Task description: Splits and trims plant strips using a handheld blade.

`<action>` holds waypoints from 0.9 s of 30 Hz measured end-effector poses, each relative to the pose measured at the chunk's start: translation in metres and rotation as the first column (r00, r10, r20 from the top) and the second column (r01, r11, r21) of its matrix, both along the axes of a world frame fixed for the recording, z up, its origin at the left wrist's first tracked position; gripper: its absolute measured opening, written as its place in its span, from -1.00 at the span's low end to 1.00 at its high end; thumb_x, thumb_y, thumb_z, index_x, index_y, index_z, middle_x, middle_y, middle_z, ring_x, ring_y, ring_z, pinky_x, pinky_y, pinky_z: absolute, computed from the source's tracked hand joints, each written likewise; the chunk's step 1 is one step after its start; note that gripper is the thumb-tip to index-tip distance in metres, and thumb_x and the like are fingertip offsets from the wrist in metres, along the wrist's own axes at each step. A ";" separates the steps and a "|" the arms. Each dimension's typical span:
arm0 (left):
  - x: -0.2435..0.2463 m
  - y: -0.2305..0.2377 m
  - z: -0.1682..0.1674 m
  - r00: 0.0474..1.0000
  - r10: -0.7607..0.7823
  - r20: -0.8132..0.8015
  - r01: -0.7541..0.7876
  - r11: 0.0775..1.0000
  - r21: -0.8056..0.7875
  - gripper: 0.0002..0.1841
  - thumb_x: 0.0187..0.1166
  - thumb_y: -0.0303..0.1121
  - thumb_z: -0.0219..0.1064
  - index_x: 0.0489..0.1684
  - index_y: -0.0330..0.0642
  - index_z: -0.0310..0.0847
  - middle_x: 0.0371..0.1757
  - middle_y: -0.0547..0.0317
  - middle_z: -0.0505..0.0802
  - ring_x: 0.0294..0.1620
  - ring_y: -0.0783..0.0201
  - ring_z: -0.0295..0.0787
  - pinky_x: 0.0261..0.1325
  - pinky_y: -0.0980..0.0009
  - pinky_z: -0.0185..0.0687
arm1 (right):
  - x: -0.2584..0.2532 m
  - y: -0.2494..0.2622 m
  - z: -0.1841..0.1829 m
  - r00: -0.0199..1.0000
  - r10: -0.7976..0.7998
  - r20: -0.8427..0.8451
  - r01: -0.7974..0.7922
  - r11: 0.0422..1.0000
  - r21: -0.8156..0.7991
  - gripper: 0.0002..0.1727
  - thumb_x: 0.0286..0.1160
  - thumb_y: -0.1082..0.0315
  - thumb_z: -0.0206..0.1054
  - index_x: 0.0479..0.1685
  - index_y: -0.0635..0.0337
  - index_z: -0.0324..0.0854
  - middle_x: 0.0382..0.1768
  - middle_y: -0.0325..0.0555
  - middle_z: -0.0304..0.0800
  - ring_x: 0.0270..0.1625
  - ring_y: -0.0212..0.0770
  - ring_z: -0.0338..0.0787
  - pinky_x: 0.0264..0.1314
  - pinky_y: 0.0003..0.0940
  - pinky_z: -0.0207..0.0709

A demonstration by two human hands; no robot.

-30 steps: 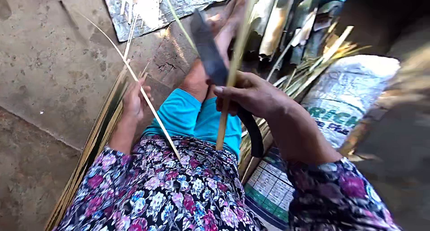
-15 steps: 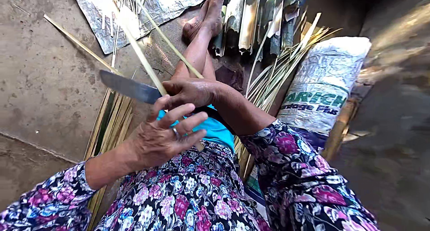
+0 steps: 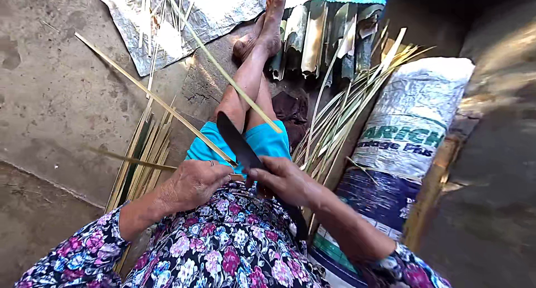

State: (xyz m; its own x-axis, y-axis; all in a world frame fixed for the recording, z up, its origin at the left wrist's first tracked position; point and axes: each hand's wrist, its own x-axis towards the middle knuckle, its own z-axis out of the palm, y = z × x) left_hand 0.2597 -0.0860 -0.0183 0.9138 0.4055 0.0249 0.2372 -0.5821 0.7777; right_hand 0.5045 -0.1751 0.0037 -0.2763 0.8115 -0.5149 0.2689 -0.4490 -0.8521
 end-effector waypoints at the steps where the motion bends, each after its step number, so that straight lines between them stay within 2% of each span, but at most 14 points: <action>1: 0.002 -0.003 -0.001 1.000 0.014 0.005 -0.014 0.994 -0.107 -0.65 0.78 -0.31 0.08 0.05 -0.32 0.80 -0.20 -0.07 0.90 -0.21 0.10 0.87 -0.06 0.14 0.75 | -0.003 -0.010 -0.001 0.999 -0.039 -0.035 0.040 0.999 0.017 -0.71 0.81 0.25 0.07 0.14 0.22 0.63 -0.26 -0.38 0.81 -0.47 -0.62 0.68 -0.39 -0.65 0.60; 4: 0.009 -0.013 -0.005 0.999 0.051 0.006 -0.046 0.950 -0.310 -0.67 0.74 -0.32 0.12 -0.16 -0.32 0.81 -0.46 0.11 0.82 -0.51 0.42 0.72 -0.33 0.48 0.68 | -0.005 -0.027 -0.006 0.992 -0.101 -0.078 0.108 0.989 0.101 -0.67 0.82 0.24 -0.02 0.24 0.25 0.54 -0.43 -0.41 0.65 -0.49 -0.64 0.58 -0.41 -0.68 0.50; 6: 0.011 -0.019 -0.006 0.998 0.057 -0.029 -0.064 0.918 -0.392 -0.67 0.73 -0.30 0.13 -0.21 -0.30 0.81 -0.53 0.19 0.80 -0.56 0.52 0.69 -0.39 0.58 0.64 | -0.001 -0.032 -0.004 0.991 -0.112 -0.067 0.118 0.988 0.097 -0.62 0.88 0.19 -0.09 0.16 0.24 0.57 -0.49 -0.44 0.62 -0.53 -0.64 0.57 -0.45 -0.68 0.49; 8: 0.012 -0.023 -0.005 0.997 0.066 -0.042 -0.078 0.874 -0.479 -0.67 0.72 -0.31 0.12 -0.24 -0.29 0.80 -0.56 0.30 0.76 -0.58 0.65 0.60 -0.45 0.70 0.53 | 0.001 -0.036 0.002 0.989 -0.129 -0.079 0.132 0.990 0.040 -0.63 0.89 0.18 -0.11 0.05 0.18 0.60 -0.42 -0.47 0.70 -0.52 -0.68 0.61 -0.45 -0.73 0.52; 9: 0.012 -0.025 -0.004 0.997 0.073 -0.035 -0.081 0.852 -0.517 -0.68 0.72 -0.32 0.13 -0.23 -0.31 0.80 -0.55 0.33 0.75 -0.58 0.69 0.57 -0.45 0.74 0.50 | 0.002 -0.037 0.005 0.987 -0.131 -0.096 0.132 0.991 0.007 -0.64 0.89 0.19 -0.10 0.05 0.16 0.60 -0.32 -0.46 0.75 -0.51 -0.68 0.63 -0.45 -0.74 0.54; 11: 0.014 -0.027 -0.002 0.995 0.089 -0.036 -0.094 0.818 -0.568 -0.69 0.72 -0.34 0.13 -0.24 -0.31 0.79 -0.54 0.37 0.75 -0.57 0.74 0.56 -0.45 0.78 0.49 | 0.002 -0.039 0.011 0.984 -0.133 -0.121 0.129 0.991 -0.041 -0.64 0.89 0.21 -0.09 0.08 0.14 0.62 -0.23 -0.44 0.78 -0.49 -0.69 0.64 -0.45 -0.75 0.54; 13: 0.016 -0.028 -0.001 0.994 0.101 -0.037 -0.104 0.805 -0.585 -0.69 0.71 -0.34 0.13 -0.25 -0.30 0.79 -0.55 0.40 0.74 -0.57 0.75 0.56 -0.46 0.79 0.48 | 0.000 -0.040 0.013 0.979 -0.152 -0.137 0.146 0.988 -0.049 -0.64 0.88 0.19 -0.08 -0.01 0.09 0.64 -0.34 -0.49 0.79 -0.56 -0.70 0.62 -0.54 -0.75 0.51; 19: 0.017 -0.031 0.001 0.991 0.124 -0.042 -0.128 0.848 -0.515 -0.67 0.71 -0.31 0.12 -0.28 -0.26 0.80 -0.56 0.36 0.73 -0.57 0.70 0.55 -0.44 0.74 0.47 | -0.003 -0.040 0.015 0.977 -0.142 -0.157 0.134 0.989 -0.059 -0.67 0.89 0.18 -0.09 0.01 0.08 0.60 -0.18 -0.45 0.83 -0.54 -0.69 0.63 -0.52 -0.74 0.52; 27: 0.016 -0.035 0.001 0.991 0.128 -0.038 -0.130 0.862 -0.490 -0.67 0.71 -0.30 0.12 -0.24 -0.26 0.81 -0.56 0.33 0.72 -0.56 0.66 0.54 -0.43 0.70 0.45 | -0.004 -0.040 0.013 0.974 -0.141 -0.176 0.136 0.990 -0.044 -0.67 0.89 0.19 -0.08 -0.01 0.07 0.60 -0.21 -0.47 0.86 -0.53 -0.66 0.66 -0.51 -0.73 0.55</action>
